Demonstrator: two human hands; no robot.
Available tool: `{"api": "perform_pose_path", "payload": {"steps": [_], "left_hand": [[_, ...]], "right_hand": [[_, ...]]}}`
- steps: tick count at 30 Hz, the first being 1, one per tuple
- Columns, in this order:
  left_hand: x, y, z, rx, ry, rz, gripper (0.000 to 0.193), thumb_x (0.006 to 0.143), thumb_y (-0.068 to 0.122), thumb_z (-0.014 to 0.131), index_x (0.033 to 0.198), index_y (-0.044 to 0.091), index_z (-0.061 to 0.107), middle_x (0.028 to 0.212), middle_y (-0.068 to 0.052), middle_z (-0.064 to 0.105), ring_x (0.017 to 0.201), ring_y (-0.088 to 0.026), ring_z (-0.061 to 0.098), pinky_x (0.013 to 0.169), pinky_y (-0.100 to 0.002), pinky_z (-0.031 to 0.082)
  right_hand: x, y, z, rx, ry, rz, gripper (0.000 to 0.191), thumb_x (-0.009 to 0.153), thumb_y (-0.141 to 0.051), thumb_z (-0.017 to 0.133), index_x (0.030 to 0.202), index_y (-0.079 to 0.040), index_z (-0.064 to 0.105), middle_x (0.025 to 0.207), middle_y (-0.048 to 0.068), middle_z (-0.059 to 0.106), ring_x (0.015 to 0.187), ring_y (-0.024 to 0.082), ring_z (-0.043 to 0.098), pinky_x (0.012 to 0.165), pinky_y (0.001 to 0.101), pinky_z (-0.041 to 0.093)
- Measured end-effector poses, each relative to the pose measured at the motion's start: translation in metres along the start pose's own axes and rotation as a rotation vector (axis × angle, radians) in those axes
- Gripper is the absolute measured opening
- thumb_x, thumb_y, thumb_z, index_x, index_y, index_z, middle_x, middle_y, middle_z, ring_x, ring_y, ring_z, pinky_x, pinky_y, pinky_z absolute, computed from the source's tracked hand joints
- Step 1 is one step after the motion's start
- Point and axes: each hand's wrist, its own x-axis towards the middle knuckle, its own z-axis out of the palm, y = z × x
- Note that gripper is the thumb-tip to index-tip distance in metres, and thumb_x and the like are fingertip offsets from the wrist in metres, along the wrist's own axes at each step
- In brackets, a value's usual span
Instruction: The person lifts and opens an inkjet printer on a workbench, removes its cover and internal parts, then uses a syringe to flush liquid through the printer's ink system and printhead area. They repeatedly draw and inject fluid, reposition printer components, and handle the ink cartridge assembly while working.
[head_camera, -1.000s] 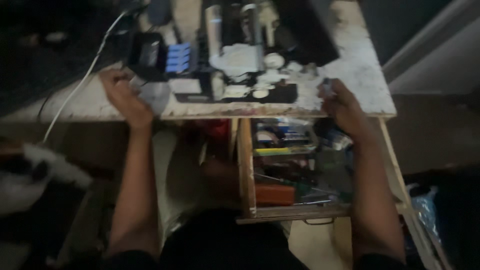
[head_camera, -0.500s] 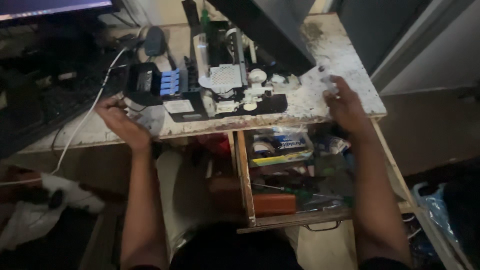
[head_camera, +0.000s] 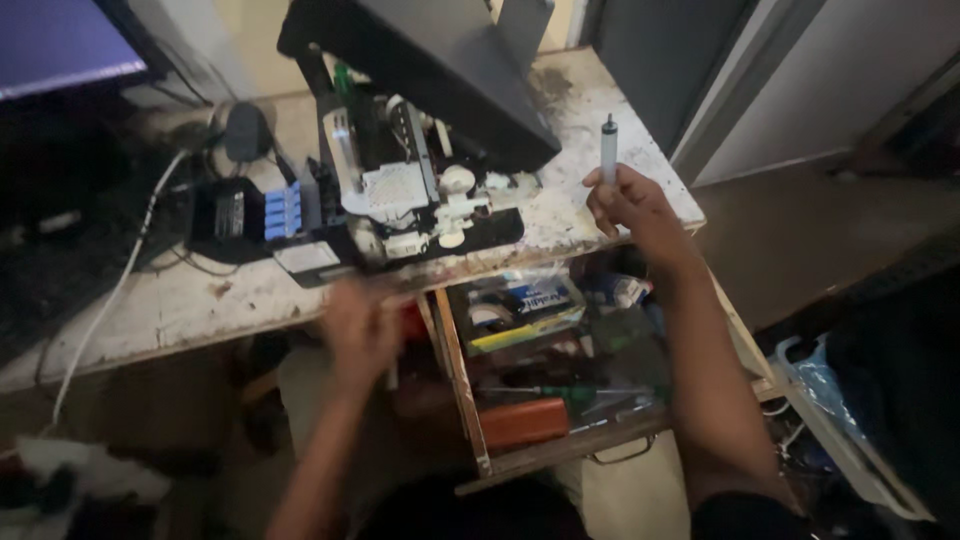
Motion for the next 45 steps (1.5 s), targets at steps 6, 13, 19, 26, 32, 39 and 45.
{"api": "perform_pose_path", "payload": {"steps": [6,13,19,26,32,39,45], "left_hand": [[0.038,0.07,0.074,-0.696,-0.391,-0.395,0.046,0.108,0.033,0.049,0.143,0.004,0.055,0.135,-0.015,0.065,0.121,-0.025,0.066,0.105,-0.04,0.056],[0.023,0.079,0.103,-1.148,-0.259,-0.748,0.049,0.112,0.039,0.044,0.132,-0.003,0.06,0.122,-0.03,0.065,0.103,-0.036,0.063,0.092,-0.051,0.05],[0.037,0.06,0.072,-1.336,0.072,-0.723,0.043,0.111,0.046,0.048,0.112,0.004,0.057,0.129,-0.02,0.07,0.113,-0.021,0.067,0.102,-0.039,0.055],[0.043,0.053,0.062,-1.103,-0.036,-0.71,0.049,0.111,0.048,0.046,0.119,0.004,0.065,0.132,-0.017,0.072,0.097,-0.014,0.058,0.093,-0.03,0.047],[0.016,0.05,0.108,-0.928,-0.127,-0.788,0.058,0.108,0.056,0.042,0.125,0.005,0.065,0.12,-0.013,0.071,0.098,-0.016,0.063,0.092,-0.029,0.054],[0.01,0.092,0.117,-0.779,-0.591,-0.48,0.054,0.103,0.052,0.046,0.137,0.012,0.056,0.128,-0.005,0.063,0.109,-0.018,0.066,0.086,-0.034,0.057],[0.01,0.108,0.062,-0.335,-1.01,0.022,0.037,0.088,0.036,0.071,0.116,0.012,0.067,0.115,-0.01,0.068,0.117,-0.032,0.06,0.094,-0.048,0.047]], "right_hand": [[-0.005,-0.014,0.023,-0.226,-0.446,0.088,0.02,0.097,-0.019,0.061,0.112,-0.008,0.07,0.081,-0.001,0.069,0.066,0.007,0.06,0.057,0.0227,0.048],[-0.009,0.008,0.066,-0.088,-0.764,0.259,0.022,0.105,-0.021,0.061,0.112,-0.002,0.068,0.081,-0.001,0.068,0.054,0.004,0.05,0.049,0.0208,0.041],[-0.016,-0.001,0.081,-0.045,-0.778,0.287,0.033,0.103,-0.026,0.055,0.128,-0.007,0.065,0.08,0.0,0.067,0.055,0.004,0.055,0.048,0.0207,0.045],[-0.007,-0.001,0.071,-0.05,-0.633,0.222,0.033,0.095,-0.023,0.065,0.122,-0.004,0.061,0.078,0.001,0.068,0.055,0.006,0.059,0.049,0.0226,0.051],[-0.008,0.007,0.065,0.093,-0.173,-0.138,0.02,0.095,-0.008,0.073,0.112,-0.001,0.064,0.091,0.007,0.069,0.077,0.011,0.063,0.068,0.0263,0.052],[-0.008,-0.008,0.054,0.412,0.125,-0.454,0.015,0.107,-0.018,0.064,0.116,-0.008,0.058,0.12,0.011,0.066,0.115,0.019,0.064,0.107,0.0366,0.05],[0.017,0.012,0.01,0.355,0.343,-0.408,0.015,0.109,-0.022,0.06,0.118,-0.01,0.055,0.096,0.004,0.056,0.096,0.019,0.058,0.104,0.0411,0.051]]}}
